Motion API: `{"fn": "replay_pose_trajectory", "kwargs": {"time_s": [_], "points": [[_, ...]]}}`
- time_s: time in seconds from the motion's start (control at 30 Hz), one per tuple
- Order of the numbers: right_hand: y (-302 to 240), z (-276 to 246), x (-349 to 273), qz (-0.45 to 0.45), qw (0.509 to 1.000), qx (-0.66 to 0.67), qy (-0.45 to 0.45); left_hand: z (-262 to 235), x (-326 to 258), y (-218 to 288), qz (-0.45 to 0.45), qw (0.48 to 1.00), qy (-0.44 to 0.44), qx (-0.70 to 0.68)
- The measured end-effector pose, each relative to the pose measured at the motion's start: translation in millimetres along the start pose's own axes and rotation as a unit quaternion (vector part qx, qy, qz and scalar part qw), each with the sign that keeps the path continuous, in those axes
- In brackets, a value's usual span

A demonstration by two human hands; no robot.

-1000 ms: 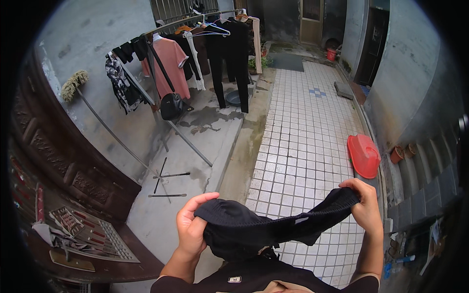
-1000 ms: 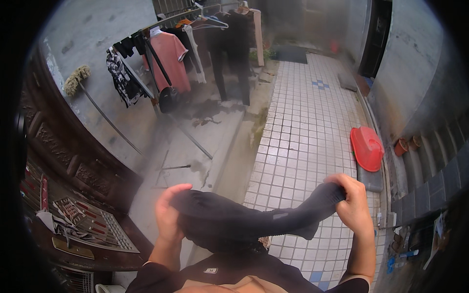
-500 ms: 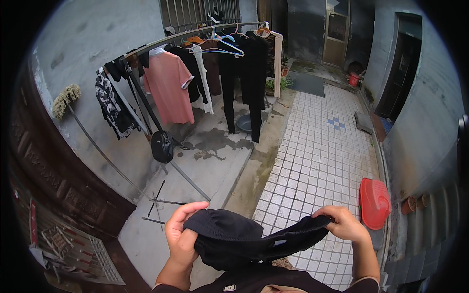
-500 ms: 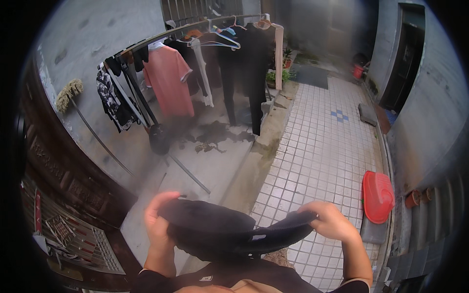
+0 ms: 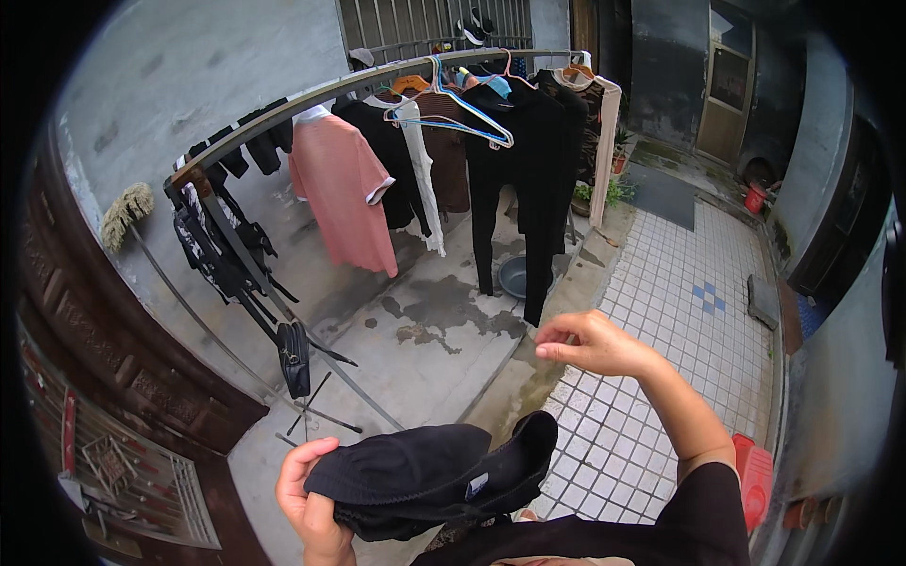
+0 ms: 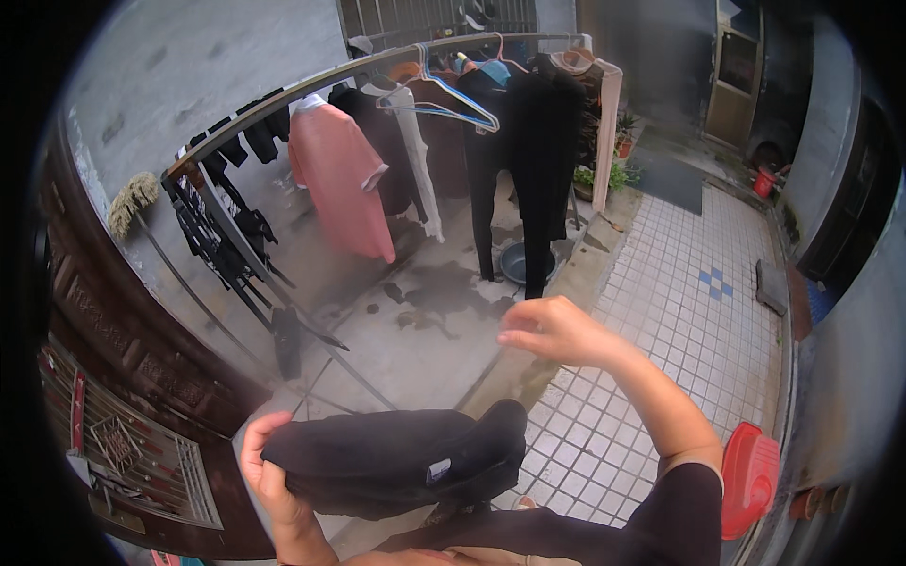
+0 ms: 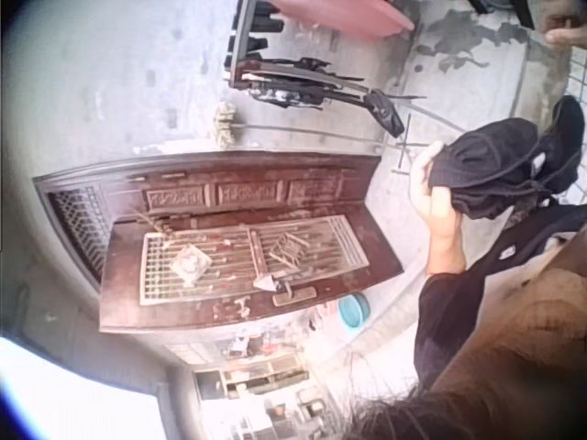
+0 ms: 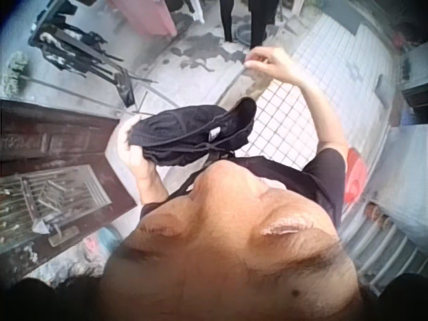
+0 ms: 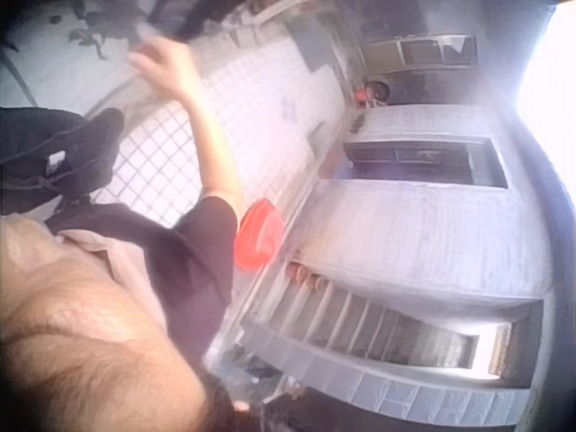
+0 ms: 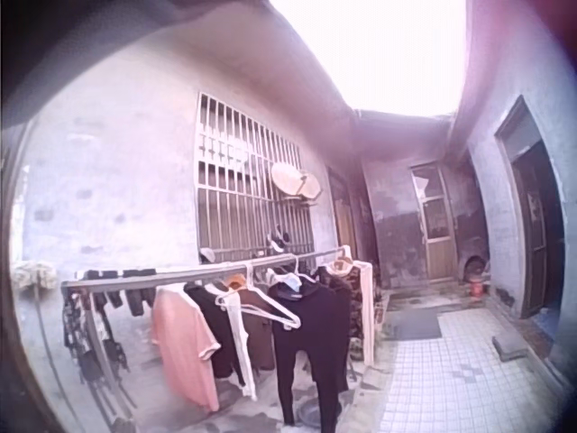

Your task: The person irons a pair of black shorts on a table using a handheld steamer, then folds the garment and hangs it on a hanger on an outdoor clothes rack.

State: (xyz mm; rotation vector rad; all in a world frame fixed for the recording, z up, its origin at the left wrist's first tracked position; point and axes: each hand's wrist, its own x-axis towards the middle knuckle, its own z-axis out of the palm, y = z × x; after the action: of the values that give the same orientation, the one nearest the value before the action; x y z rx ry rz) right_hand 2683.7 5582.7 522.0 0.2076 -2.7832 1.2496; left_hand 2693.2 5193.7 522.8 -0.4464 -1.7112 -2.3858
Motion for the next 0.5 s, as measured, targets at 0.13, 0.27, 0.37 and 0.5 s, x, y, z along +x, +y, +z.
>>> {"fn": "replay_pose_trajectory", "kwargs": {"time_s": [0.13,0.27,0.37,0.5], "points": [[30,-53,139,-0.106,0.95,-0.181,0.23,24,43,-22,-0.013,0.998,0.04,0.043],[70,-88,280,-0.183,0.838,-0.354,0.373,32,83,-43,0.011,0.996,0.078,0.052],[92,-126,359,-0.148,0.777,-0.441,0.424,42,109,-56,0.04,0.994,0.083,0.057],[115,-154,426,-0.078,0.766,-0.478,0.422,63,133,-62,0.045,0.988,0.115,0.089]]}}
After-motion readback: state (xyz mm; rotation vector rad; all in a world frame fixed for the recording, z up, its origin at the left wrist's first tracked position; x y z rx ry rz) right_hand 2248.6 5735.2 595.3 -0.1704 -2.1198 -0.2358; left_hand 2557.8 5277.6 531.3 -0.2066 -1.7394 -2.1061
